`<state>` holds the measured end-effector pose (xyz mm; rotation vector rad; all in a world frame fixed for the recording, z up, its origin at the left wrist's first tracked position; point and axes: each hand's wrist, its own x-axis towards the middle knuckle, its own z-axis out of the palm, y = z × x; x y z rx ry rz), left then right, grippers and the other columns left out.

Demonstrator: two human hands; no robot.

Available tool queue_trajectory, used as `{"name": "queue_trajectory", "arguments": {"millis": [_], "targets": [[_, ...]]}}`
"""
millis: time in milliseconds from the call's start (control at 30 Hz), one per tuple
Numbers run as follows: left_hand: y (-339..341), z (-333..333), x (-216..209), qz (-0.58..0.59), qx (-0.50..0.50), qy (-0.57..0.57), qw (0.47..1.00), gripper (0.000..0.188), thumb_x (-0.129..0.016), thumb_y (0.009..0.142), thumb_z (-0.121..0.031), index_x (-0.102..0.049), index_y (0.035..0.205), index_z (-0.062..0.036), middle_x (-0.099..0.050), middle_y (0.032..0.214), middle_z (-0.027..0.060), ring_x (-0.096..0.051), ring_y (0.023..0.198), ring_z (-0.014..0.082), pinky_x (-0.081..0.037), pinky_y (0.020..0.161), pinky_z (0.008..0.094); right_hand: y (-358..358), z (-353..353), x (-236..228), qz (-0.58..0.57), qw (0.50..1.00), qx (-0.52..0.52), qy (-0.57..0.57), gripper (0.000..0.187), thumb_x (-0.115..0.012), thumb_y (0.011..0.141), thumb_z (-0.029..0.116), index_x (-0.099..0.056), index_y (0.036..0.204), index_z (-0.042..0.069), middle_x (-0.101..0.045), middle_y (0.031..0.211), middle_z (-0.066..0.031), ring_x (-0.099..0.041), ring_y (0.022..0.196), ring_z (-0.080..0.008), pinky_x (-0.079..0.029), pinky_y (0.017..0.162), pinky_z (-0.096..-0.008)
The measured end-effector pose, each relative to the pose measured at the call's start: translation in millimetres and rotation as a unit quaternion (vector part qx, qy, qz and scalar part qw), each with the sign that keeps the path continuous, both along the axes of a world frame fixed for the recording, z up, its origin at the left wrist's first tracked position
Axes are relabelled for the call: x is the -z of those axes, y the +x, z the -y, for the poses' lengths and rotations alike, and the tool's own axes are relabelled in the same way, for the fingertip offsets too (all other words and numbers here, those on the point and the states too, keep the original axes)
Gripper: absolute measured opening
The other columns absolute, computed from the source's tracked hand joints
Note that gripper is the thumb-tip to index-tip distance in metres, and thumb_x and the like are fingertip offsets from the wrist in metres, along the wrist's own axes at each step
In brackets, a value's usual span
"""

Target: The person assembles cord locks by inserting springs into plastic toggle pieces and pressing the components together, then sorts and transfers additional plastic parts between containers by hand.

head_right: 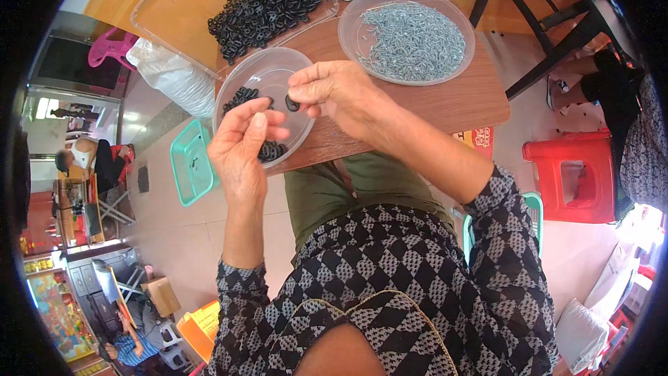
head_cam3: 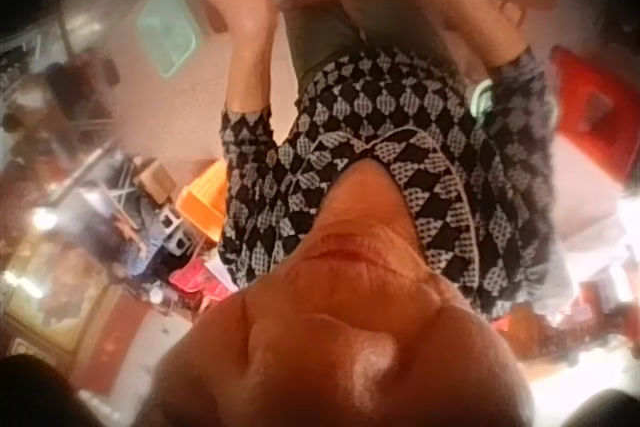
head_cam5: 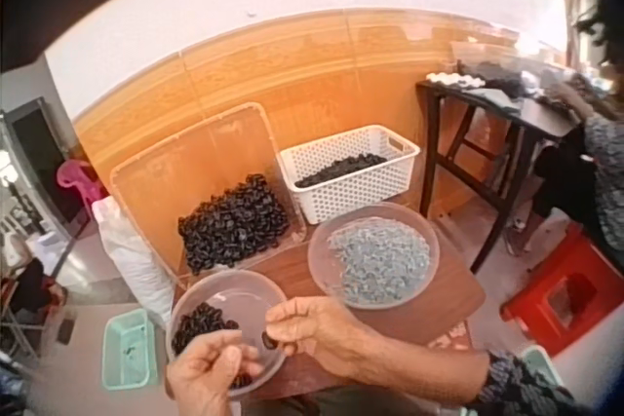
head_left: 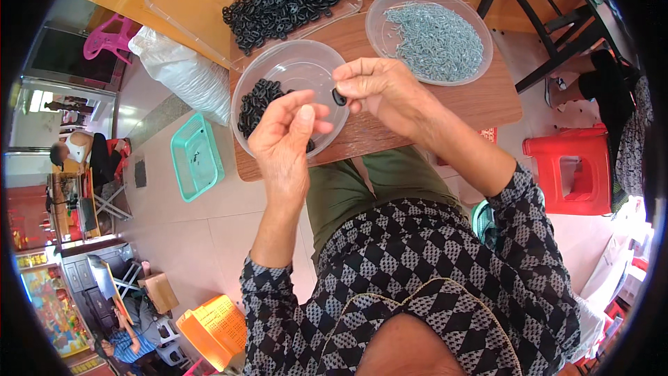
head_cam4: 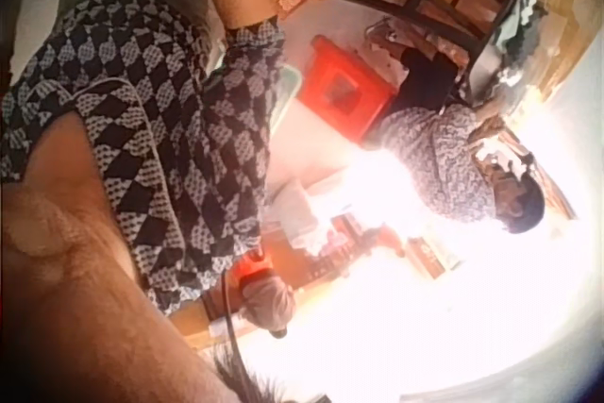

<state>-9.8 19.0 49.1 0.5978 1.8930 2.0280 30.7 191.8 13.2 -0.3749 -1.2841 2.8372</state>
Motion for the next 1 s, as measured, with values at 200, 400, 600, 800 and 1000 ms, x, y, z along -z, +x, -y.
{"name": "queue_trajectory", "arguments": {"millis": [200, 400, 600, 800, 1000], "targets": [[11, -17, 21, 0.182, -0.016, 0.112, 0.977, 0.014, -0.057, 0.089, -0.003, -0.058, 0.100, 0.0054, -0.064, 0.084, 0.0107, -0.063, 0.065, 0.0183, -0.049, 0.060, 0.0251, 18, 23, -3, -0.077, 0.990, 0.097, 0.073, 0.019, -0.068, 0.080, 0.003, -0.060, 0.097, -0.002, -0.062, 0.083, -0.0057, -0.058, 0.072, -0.0110, -0.048, 0.065, -0.0233], [17, -15, 27, 0.236, -0.022, 0.165, 0.957, 0.015, -0.057, 0.088, -0.001, -0.057, 0.101, 0.0056, -0.063, 0.088, 0.0106, -0.063, 0.065, 0.0183, -0.051, 0.062, 0.0266, 23, 42, 0, -0.112, 0.974, 0.156, 0.119, 0.008, -0.059, 0.083, -0.003, -0.058, 0.090, -0.006, -0.058, 0.081, -0.0056, -0.055, 0.062, -0.0088, -0.046, 0.054, -0.0211], [7, -16, 32, 0.256, -0.070, 0.180, 0.947, 0.015, -0.058, 0.087, 0.000, -0.056, 0.102, 0.0053, -0.062, 0.088, 0.0093, -0.059, 0.065, 0.0145, -0.052, 0.065, 0.0262, 13, 53, 18, -0.131, 0.935, 0.198, 0.264, 0.007, -0.059, 0.084, 0.000, -0.062, 0.090, 0.001, -0.057, 0.082, -0.0047, -0.053, 0.066, -0.0069, -0.046, 0.060, -0.0214], [-17, 3, 42, 0.236, -0.062, 0.184, 0.952, 0.018, -0.061, 0.085, 0.000, -0.056, 0.102, 0.0050, -0.061, 0.087, 0.0084, -0.058, 0.066, 0.0121, -0.050, 0.064, 0.0232, -10, 69, 23, -0.170, 0.867, 0.241, 0.402, 0.010, -0.060, 0.081, -0.001, -0.064, 0.089, 0.002, -0.059, 0.082, -0.0070, -0.055, 0.077, -0.0196, -0.045, 0.068, -0.0316], [-56, 21, 15, 0.110, -0.031, -0.009, 0.993, 0.015, -0.063, 0.083, 0.002, -0.058, 0.097, 0.0016, -0.060, 0.078, 0.0034, -0.053, 0.062, 0.0072, -0.046, 0.058, 0.0189, -29, 61, -11, -0.184, 0.824, 0.191, 0.500, 0.013, -0.060, 0.078, -0.004, -0.064, 0.089, 0.002, -0.061, 0.082, -0.0084, -0.055, 0.078, -0.0246, -0.045, 0.070, -0.0338]]}}
